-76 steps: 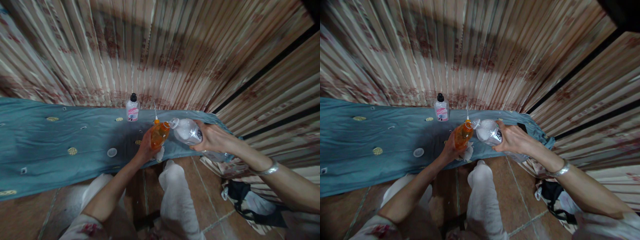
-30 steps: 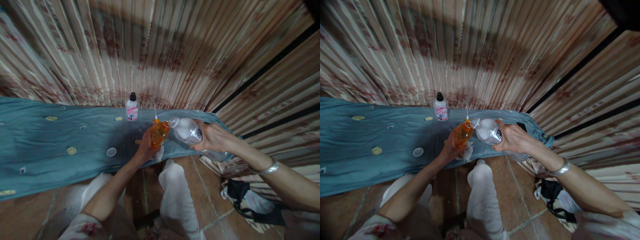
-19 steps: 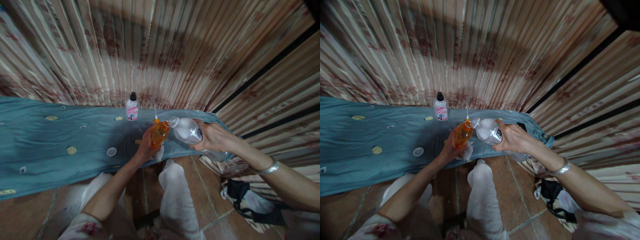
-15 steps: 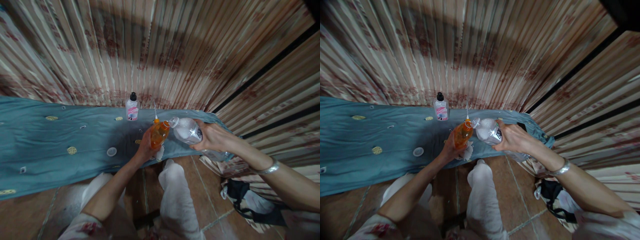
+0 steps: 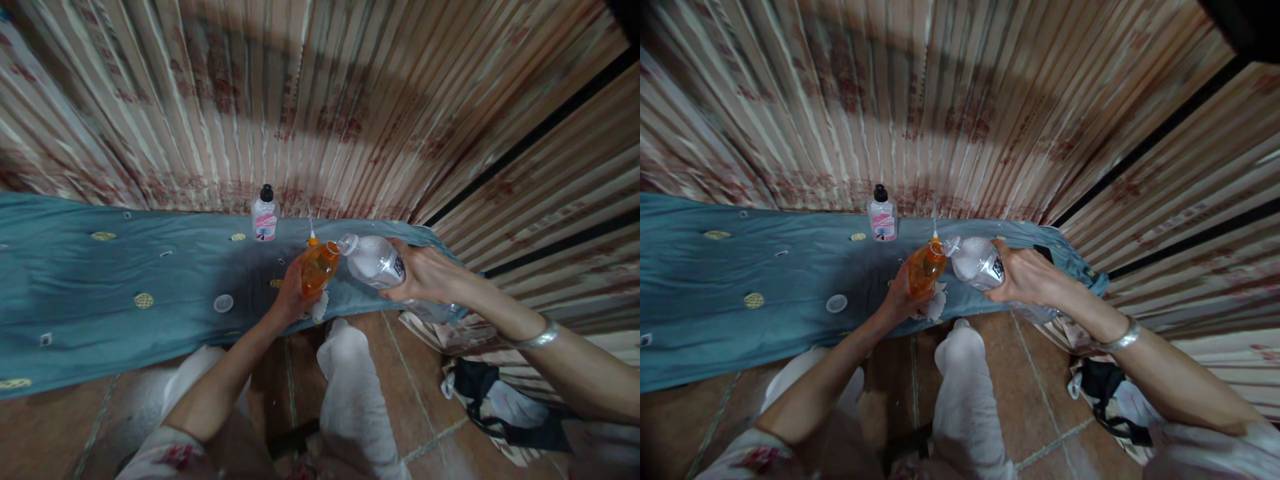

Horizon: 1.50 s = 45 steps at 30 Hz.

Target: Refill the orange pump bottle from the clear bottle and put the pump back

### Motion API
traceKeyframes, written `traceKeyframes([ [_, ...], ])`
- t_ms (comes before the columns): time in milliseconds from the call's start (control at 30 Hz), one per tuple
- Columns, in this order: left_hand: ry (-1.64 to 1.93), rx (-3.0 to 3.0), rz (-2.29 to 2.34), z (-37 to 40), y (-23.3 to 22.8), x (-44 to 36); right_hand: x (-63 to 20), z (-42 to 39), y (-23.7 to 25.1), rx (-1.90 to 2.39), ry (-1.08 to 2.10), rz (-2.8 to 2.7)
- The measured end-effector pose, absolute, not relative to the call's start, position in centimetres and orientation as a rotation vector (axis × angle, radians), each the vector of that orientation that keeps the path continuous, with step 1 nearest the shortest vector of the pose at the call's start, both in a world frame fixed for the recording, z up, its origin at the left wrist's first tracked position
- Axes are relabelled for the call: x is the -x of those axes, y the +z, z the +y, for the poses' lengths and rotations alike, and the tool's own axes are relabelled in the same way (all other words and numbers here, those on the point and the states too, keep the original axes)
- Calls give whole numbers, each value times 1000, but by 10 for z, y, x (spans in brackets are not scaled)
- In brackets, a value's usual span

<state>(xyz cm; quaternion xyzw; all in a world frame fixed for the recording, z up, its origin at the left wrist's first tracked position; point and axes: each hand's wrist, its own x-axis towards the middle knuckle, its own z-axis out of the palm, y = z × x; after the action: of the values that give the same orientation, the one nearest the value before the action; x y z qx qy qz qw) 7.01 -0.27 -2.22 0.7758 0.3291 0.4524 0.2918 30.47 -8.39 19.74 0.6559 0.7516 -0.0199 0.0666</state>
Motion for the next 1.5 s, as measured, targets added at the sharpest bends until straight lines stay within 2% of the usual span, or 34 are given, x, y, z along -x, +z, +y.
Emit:
traceKeyframes([
  [1500, 1207, -2035, 878, 0, -33, -72, -305, -84, 198, -1974, -66, 2275],
])
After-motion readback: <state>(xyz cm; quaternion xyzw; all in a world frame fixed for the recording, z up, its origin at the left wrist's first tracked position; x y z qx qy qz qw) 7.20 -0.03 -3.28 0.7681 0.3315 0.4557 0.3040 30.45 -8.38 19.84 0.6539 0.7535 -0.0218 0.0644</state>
